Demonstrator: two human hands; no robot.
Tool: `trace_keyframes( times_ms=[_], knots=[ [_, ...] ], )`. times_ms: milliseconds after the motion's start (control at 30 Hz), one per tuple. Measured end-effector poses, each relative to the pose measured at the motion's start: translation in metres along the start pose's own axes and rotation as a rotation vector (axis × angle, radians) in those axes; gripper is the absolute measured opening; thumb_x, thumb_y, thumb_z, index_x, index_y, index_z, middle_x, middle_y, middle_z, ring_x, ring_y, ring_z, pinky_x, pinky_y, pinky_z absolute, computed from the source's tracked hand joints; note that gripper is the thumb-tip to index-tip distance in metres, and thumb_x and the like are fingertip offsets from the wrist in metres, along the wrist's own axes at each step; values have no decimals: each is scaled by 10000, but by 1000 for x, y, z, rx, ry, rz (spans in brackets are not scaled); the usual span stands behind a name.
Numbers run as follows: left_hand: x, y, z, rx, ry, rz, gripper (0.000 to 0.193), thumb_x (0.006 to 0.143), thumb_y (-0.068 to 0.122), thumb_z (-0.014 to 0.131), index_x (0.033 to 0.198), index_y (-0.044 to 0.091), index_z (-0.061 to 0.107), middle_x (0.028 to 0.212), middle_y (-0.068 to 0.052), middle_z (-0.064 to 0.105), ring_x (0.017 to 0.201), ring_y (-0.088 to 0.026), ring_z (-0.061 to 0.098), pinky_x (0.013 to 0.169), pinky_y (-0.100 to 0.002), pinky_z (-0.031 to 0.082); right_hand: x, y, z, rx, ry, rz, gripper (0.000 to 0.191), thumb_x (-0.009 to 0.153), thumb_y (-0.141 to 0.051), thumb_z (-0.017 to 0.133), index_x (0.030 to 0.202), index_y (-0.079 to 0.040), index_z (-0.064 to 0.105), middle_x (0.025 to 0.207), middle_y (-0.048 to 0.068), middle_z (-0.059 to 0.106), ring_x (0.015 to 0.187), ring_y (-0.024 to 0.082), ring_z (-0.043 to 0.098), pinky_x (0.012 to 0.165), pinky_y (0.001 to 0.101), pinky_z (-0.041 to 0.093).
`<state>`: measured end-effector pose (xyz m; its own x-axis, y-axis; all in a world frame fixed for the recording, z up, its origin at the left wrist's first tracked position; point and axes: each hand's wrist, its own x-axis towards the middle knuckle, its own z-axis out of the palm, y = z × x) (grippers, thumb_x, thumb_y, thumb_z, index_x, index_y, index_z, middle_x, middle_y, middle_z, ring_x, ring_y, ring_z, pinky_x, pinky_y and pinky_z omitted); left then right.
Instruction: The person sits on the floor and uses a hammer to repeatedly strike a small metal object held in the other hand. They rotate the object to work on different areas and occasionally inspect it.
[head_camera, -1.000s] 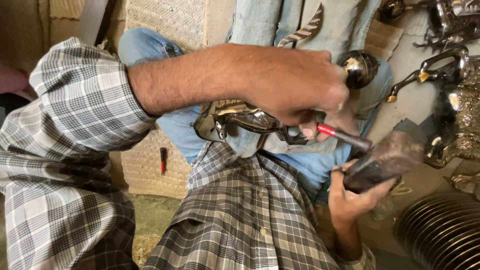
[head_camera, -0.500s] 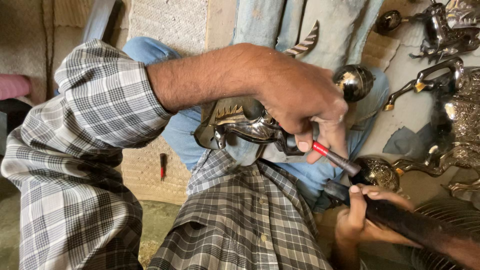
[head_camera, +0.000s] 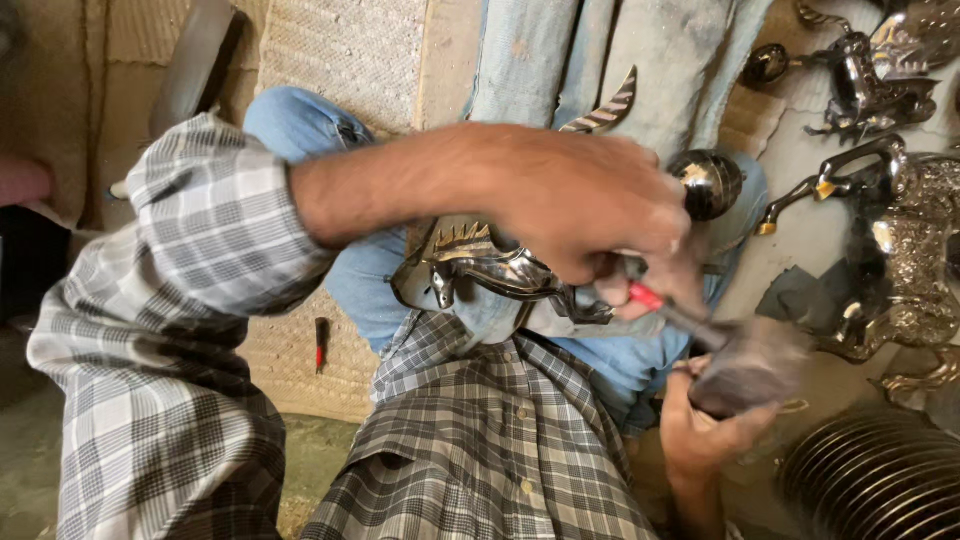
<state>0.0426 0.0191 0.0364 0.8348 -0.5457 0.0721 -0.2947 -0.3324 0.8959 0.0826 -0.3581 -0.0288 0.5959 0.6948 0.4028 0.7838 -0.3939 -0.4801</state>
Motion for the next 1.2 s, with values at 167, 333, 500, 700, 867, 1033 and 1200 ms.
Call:
trace_keyframes(
  times_ms=[167,333,500,700,867,1033,1200],
  knots=[
    [-43,-7,13,-9,729,179,367,1118,109,722,1460,110,586,1318,-80,752,1065,-114,809,765,-181,655,5,-10,6,517,91,395,638,956,106,750,1410,23,309,1019,142,574,863,221,623,816,324,576],
    [-72,1,46,-385,888,-28,541,1061,235,766,1525,145,503,1218,-33,799,988,-84,819,671,-196,625,9,-1,25,623,51,470,494,944,91,710,1310,12,388,998,150,631,772,213,674,768,321,609],
    [-62,-13,62,-298,969,-9,580,997,257,794,1492,162,507,1210,-64,782,655,-64,637,548,-200,549,37,10,7,604,-115,599,690,948,58,729,1507,12,328,935,137,663,781,189,665,747,309,594],
    [-44,-44,85,-215,915,213,453,1112,340,712,1512,237,527,1325,25,738,585,4,649,548,-172,543,96,6,-69,296,-287,448,524,1010,2,772,1372,59,397,985,177,684,848,201,703,841,310,602],
    [-37,-48,84,-128,841,161,504,1027,354,691,1486,194,559,1373,-7,751,490,-62,510,483,-260,431,138,42,-118,-16,-476,288,411,1020,60,728,1312,115,444,1079,191,659,940,225,672,875,335,585],
    [-37,-46,82,-218,799,231,487,1116,377,646,1548,214,490,1322,68,767,674,-17,681,790,-243,632,151,54,-143,-98,-671,29,125,1096,63,654,1180,6,580,1059,111,657,935,168,653,933,283,516],
    [-39,-45,85,-136,855,286,491,1107,357,652,1553,236,485,1333,40,745,924,-97,782,860,-282,662,193,8,-121,-374,-751,116,84,997,7,705,1053,-6,644,799,123,619,702,205,609,679,291,499]
  ],
)
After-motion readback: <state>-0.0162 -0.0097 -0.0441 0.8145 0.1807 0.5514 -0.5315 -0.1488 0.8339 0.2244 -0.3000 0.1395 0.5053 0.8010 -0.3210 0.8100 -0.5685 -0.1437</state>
